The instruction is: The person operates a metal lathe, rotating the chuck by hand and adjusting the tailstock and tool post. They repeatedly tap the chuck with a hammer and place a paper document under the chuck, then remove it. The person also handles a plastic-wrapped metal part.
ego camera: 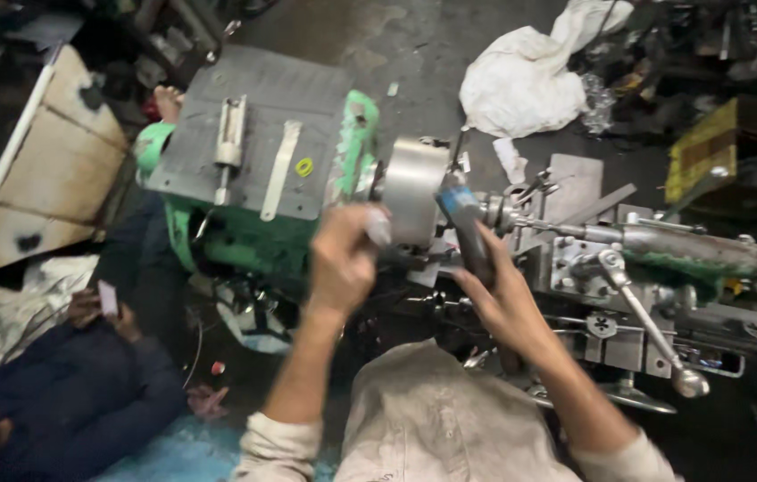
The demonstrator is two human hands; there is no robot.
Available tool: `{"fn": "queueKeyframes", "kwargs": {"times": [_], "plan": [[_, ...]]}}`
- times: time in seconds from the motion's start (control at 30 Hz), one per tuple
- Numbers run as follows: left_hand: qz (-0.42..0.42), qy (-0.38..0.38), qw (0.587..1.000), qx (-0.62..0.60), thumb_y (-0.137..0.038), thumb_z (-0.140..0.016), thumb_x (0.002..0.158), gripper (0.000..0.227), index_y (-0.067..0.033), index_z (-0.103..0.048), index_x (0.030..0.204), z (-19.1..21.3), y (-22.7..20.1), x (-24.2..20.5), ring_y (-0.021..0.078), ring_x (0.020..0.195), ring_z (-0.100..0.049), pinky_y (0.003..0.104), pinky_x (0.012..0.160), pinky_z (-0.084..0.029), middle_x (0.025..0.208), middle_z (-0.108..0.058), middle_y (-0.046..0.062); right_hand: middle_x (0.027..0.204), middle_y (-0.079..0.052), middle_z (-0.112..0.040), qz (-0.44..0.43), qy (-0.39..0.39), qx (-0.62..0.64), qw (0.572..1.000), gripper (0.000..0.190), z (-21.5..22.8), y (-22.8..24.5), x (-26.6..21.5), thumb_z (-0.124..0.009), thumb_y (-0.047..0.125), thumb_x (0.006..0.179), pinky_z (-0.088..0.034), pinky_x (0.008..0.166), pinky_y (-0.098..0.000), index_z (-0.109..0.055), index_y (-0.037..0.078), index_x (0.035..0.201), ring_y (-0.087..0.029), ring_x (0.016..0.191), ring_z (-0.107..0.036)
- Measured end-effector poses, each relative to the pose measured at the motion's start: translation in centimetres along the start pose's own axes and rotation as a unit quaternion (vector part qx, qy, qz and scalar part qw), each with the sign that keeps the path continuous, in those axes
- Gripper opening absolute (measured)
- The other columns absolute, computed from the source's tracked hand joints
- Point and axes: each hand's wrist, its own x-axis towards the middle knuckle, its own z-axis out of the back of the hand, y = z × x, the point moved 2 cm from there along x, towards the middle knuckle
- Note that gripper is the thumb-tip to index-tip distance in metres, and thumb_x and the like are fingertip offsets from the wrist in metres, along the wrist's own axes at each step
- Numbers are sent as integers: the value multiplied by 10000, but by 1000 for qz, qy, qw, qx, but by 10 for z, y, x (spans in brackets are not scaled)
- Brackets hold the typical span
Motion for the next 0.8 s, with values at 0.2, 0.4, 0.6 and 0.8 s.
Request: {"fn": "queueKeyframes", "kwargs": {"times": [0.2, 0.4, 0.6, 0.8], "plan": [[115, -60, 933, 335, -190, -784, 857, 317, -35, -736, 1130, 85, 71, 56, 418, 936, -666, 514, 798, -521, 985, -706, 197, 1566, -261, -460, 160, 86, 96, 979, 851, -89, 41, 121, -630, 7, 831, -347, 1180, -379, -288, 95, 1606, -330, 1472, -434], [158, -46, 923, 347, -241, -762, 897, 330, -35, -744, 1154, 79, 112, 46, 425, 889, -682, 517, 759, -532, 996, -718, 199, 1374, -269, -526, 43, 48, -100, 993, 893, -161, 61, 214, -725, 164, 684, -473, 1013, -461, -447, 184, 1532, -447, 1226, -551], [91, -83, 942, 313, -231, -741, 924, 326, -9, -746, 1163, 81, 122, 37, 411, 913, -691, 491, 806, -543, 1031, -733, 191, 1283, -260, -595, 114, 53, -163, 979, 662, -178, 89, 200, -755, 318, 881, -463, 1063, -459, -531, 130, 1474, -415, 1223, -568], [52, -112, 964, 235, -95, -666, 1022, 197, -25, -751, 1186, 96, 94, 4, 323, 1110, -722, 406, 986, -555, 1190, -747, 167, 1400, -171, -596, 266, -10, -48, 963, 450, -40, 102, 53, -711, 110, 975, -449, 1128, -434, -581, 87, 1406, -340, 1333, -542]]}}
